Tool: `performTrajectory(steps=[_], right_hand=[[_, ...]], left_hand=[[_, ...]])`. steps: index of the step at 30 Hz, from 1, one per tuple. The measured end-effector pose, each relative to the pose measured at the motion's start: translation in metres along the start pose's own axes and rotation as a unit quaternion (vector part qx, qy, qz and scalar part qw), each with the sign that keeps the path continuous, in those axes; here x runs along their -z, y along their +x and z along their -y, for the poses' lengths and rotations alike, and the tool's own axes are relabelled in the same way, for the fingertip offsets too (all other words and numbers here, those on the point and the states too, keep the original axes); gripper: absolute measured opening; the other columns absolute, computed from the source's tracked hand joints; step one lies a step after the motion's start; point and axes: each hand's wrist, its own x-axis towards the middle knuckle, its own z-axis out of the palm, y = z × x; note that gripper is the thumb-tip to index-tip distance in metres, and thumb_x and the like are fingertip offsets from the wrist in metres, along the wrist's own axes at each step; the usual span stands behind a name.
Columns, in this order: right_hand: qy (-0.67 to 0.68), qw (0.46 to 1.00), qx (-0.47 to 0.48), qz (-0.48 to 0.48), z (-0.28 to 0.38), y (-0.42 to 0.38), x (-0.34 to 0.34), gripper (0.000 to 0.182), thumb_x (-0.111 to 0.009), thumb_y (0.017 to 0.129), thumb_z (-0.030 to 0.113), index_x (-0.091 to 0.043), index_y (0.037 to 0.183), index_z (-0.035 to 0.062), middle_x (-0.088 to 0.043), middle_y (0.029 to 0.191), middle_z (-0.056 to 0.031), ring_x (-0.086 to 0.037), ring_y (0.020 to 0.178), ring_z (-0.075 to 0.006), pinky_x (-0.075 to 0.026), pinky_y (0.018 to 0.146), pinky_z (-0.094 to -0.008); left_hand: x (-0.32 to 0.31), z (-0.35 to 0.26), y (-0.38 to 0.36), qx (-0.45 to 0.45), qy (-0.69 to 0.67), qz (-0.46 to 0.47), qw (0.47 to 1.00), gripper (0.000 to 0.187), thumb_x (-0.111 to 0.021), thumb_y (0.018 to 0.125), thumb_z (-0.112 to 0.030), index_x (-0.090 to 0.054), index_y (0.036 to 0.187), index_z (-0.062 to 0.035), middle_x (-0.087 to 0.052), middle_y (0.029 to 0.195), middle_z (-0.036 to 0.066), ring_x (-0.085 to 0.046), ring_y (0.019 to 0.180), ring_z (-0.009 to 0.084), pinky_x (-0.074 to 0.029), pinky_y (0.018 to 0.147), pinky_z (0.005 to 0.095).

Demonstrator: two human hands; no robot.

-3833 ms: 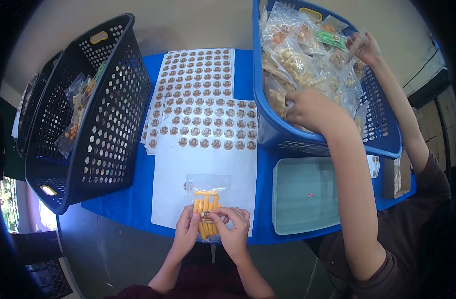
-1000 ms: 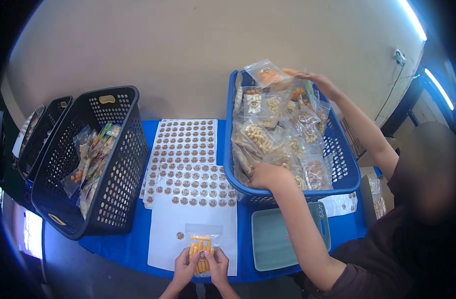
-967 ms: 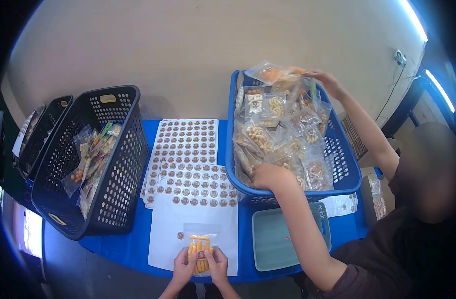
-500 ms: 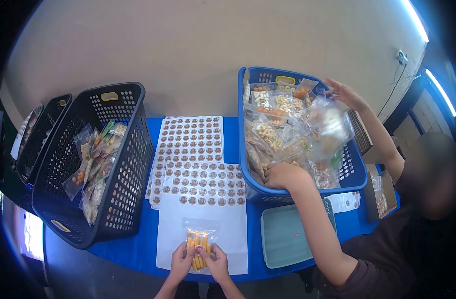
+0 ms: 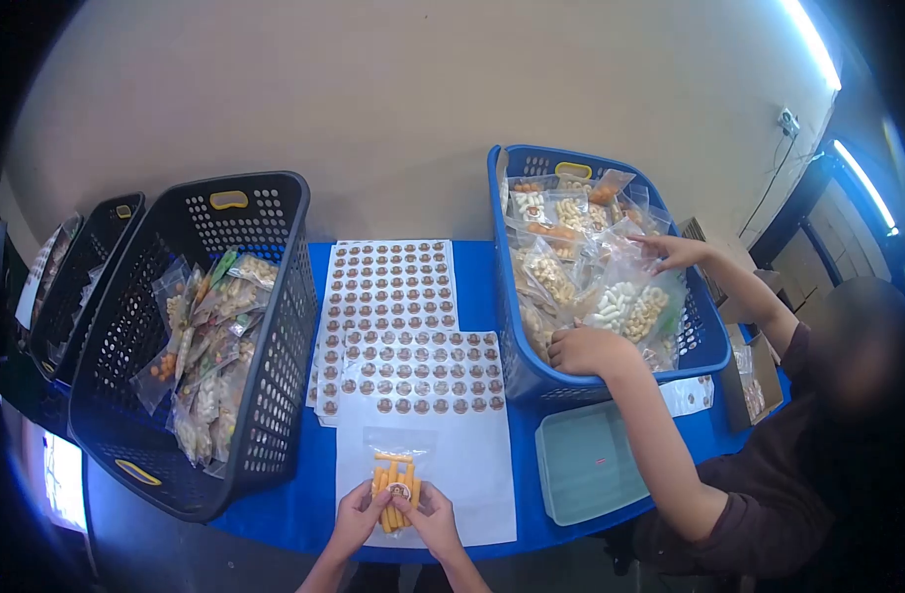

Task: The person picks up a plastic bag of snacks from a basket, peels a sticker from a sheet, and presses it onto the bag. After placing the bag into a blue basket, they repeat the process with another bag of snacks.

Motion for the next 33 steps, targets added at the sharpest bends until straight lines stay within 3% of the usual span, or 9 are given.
performTrajectory(steps=[5, 10, 13, 18, 21, 26, 30, 31, 33], right_hand=[[0.027, 1.000, -0.004, -0.010, 0.003, 0.003, -0.019, 0.027, -0.058, 0.079, 0.010, -0.050, 0.102, -0.0026, -0.056, 0.092, -0.0059, -0.052, 0.085, -0.0091, -0.042, 0.076, -0.0227], [0.025, 0.999, 0.039, -0.006, 0.001, -0.001, -0.036, 0.026, -0.059, 0.079, 0.010, -0.051, 0.101, -0.0023, -0.056, 0.093, -0.0056, -0.053, 0.086, -0.0095, -0.042, 0.075, -0.0232], [0.012, 0.998, 0.044, -0.038, 0.002, 0.000, -0.045, 0.017, -0.059, 0.078, 0.008, -0.054, 0.092, -0.0015, -0.057, 0.083, -0.0026, -0.053, 0.076, -0.0061, -0.042, 0.068, -0.0195], [0.012, 0.997, 0.071, -0.030, -0.005, 0.004, -0.044, 0.015, -0.060, 0.078, 0.006, -0.054, 0.089, -0.0009, -0.057, 0.081, -0.0018, -0.053, 0.074, -0.0059, -0.042, 0.065, -0.0183], [-0.021, 0.998, 0.062, -0.006, -0.011, 0.006, -0.041, 0.016, -0.059, 0.078, 0.005, -0.054, 0.090, -0.0012, -0.057, 0.083, -0.0027, -0.054, 0.075, -0.0064, -0.042, 0.067, -0.0180], [-0.121, 0.991, 0.062, 0.009, -0.033, 0.011, -0.040, 0.028, -0.065, 0.074, 0.015, -0.053, 0.095, -0.0001, -0.058, 0.086, -0.0048, -0.055, 0.080, -0.0100, -0.043, 0.071, -0.0236], [-0.242, 0.953, 0.167, -0.073, -0.003, 0.016, -0.038, 0.039, -0.069, 0.070, 0.019, -0.050, 0.098, -0.0003, -0.056, 0.085, -0.0049, -0.053, 0.080, -0.0111, -0.042, 0.072, -0.0248], [-0.273, 0.937, 0.196, -0.099, 0.005, 0.020, -0.034, 0.042, -0.072, 0.065, 0.022, -0.052, 0.095, 0.0005, -0.056, 0.085, -0.0066, -0.054, 0.077, -0.0147, -0.042, 0.069, -0.0271], [-0.430, 0.855, 0.276, -0.094, 0.033, 0.024, -0.031, 0.037, -0.072, 0.065, 0.022, -0.054, 0.090, 0.0013, -0.056, 0.084, -0.0086, -0.054, 0.077, -0.0189, -0.042, 0.068, -0.0294]], left_hand=[[0.024, -0.007, 0.001, 0.033, -0.031, -0.002, 0.999, 0.028, -0.054, 0.084, -0.017, -0.050, 0.101, 0.0044, -0.057, 0.084, 0.005, -0.053, 0.075, 0.0068, -0.043, 0.063, 0.0191], [0.039, -0.012, -0.001, -0.011, 0.001, 0.009, 1.000, 0.026, -0.054, 0.084, -0.016, -0.050, 0.101, 0.0035, -0.057, 0.084, 0.004, -0.053, 0.074, 0.0059, -0.043, 0.062, 0.0186], [0.043, -0.016, -0.001, -0.012, 0.022, 0.017, 1.000, 0.027, -0.054, 0.083, -0.015, -0.050, 0.102, 0.0036, -0.057, 0.085, 0.004, -0.053, 0.075, 0.0059, -0.043, 0.063, 0.0186], [0.055, -0.018, 0.006, -0.001, 0.051, 0.041, 0.998, 0.025, -0.053, 0.083, -0.014, -0.051, 0.102, 0.0028, -0.057, 0.086, 0.004, -0.053, 0.077, 0.0075, -0.043, 0.068, 0.0205], [0.053, -0.018, 0.019, -0.109, 0.016, -0.039, 0.993, 0.021, -0.049, 0.086, -0.015, -0.053, 0.098, 0.0028, -0.057, 0.085, 0.005, -0.054, 0.077, 0.0083, -0.044, 0.068, 0.0209], [0.058, -0.030, 0.035, -0.101, 0.061, -0.096, 0.988, 0.023, -0.041, 0.089, -0.016, -0.054, 0.086, 0.0025, -0.058, 0.080, 0.007, -0.054, 0.073, 0.0102, -0.044, 0.065, 0.0232], [0.054, -0.029, 0.043, -0.156, 0.207, -0.074, 0.963, 0.022, -0.041, 0.088, -0.015, -0.055, 0.082, 0.0017, -0.059, 0.075, 0.010, -0.057, 0.068, 0.0167, -0.044, 0.062, 0.0269], [0.052, -0.029, 0.045, -0.176, 0.259, -0.062, 0.948, 0.021, -0.042, 0.087, -0.014, -0.054, 0.082, 0.0014, -0.059, 0.074, 0.011, -0.057, 0.067, 0.0192, -0.044, 0.061, 0.0280], [0.041, -0.031, 0.041, -0.161, 0.314, -0.006, 0.936, 0.019, -0.043, 0.085, -0.013, -0.054, 0.081, 0.0011, -0.058, 0.072, 0.014, -0.057, 0.065, 0.0253, -0.044, 0.060, 0.0298]])
